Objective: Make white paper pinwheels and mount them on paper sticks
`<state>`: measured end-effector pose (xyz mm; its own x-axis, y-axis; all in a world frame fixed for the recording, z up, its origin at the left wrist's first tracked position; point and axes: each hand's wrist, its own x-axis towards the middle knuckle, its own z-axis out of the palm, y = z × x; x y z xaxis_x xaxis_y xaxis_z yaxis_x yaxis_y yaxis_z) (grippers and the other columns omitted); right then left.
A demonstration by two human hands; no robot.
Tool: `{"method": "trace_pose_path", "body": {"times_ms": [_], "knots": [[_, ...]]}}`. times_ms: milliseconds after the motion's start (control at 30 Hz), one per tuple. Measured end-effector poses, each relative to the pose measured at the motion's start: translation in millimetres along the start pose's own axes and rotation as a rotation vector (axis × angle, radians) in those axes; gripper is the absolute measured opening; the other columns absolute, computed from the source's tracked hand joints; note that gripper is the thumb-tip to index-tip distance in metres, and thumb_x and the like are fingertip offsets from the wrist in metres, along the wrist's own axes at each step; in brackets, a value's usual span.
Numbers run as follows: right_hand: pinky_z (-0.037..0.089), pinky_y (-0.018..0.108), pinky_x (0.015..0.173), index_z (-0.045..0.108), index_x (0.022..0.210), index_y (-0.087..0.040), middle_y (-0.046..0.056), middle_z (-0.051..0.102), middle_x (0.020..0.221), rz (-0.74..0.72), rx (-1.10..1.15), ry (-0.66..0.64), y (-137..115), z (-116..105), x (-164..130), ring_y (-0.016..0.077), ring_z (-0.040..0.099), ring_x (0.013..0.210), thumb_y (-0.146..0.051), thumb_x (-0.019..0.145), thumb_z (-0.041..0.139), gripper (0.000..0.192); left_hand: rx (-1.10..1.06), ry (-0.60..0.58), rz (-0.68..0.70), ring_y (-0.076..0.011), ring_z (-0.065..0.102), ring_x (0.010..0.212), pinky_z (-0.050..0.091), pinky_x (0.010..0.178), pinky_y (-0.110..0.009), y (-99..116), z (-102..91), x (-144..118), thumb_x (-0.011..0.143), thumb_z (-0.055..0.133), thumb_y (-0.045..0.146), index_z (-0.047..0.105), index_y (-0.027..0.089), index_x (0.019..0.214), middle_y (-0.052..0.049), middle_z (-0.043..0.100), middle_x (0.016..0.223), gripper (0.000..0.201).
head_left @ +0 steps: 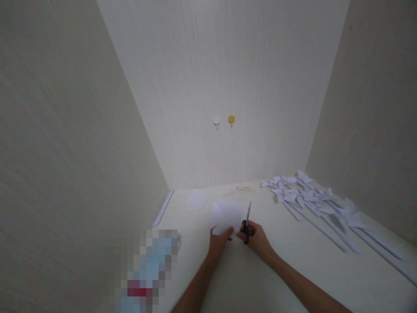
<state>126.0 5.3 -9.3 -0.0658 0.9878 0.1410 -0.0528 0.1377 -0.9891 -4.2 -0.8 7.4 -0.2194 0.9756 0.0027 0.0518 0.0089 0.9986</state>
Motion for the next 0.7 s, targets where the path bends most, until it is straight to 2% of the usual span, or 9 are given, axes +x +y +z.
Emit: {"method": "trace_pose_path", "body": {"times_ms": [267, 467, 700], "knots": [[0.034, 0.020, 0.044, 0.045, 0.057, -0.016, -0.005, 0.044, 0.049, -0.005, -0.032, 0.004, 3.2, -1.1, 0.9, 0.0083, 0.042, 0.047, -0.028, 0.051, 0.067, 0.026, -0.043, -0.020, -0.010, -0.0161, 0.057, 0.050, 0.045, 0.046, -0.026, 2.5, 2.3, -0.8, 0.051, 0.065, 0.028, 0.059, 0.013, 0.061, -0.005, 0.064, 0.059, 0.019], [0.033, 0.020, 0.044, 0.045, 0.057, -0.016, -0.005, 0.044, 0.049, -0.018, -0.056, -0.004, 0.7, -1.2, -0.5, 0.0083, 0.042, 0.047, -0.030, 0.052, 0.067, 0.026, -0.062, 0.009, -0.045, -0.0160, 0.058, 0.050, 0.045, 0.047, -0.025, 0.4, 3.0, -0.4, 0.049, 0.067, 0.027, 0.059, 0.011, 0.067, -0.008, 0.065, 0.063, 0.025], [0.033, 0.020, 0.043, 0.045, 0.057, -0.016, -0.005, 0.043, 0.048, -0.023, -0.064, -0.007, 3.9, -1.6, 1.2, 0.0079, 0.040, 0.045, -0.031, 0.052, 0.066, 0.027, -0.009, 0.019, -0.035, -0.0144, 0.056, 0.046, 0.045, 0.045, -0.024, 4.1, 3.2, -2.1, 0.049, 0.067, 0.026, 0.059, 0.012, 0.060, -0.006, 0.064, 0.058, 0.020]]}}
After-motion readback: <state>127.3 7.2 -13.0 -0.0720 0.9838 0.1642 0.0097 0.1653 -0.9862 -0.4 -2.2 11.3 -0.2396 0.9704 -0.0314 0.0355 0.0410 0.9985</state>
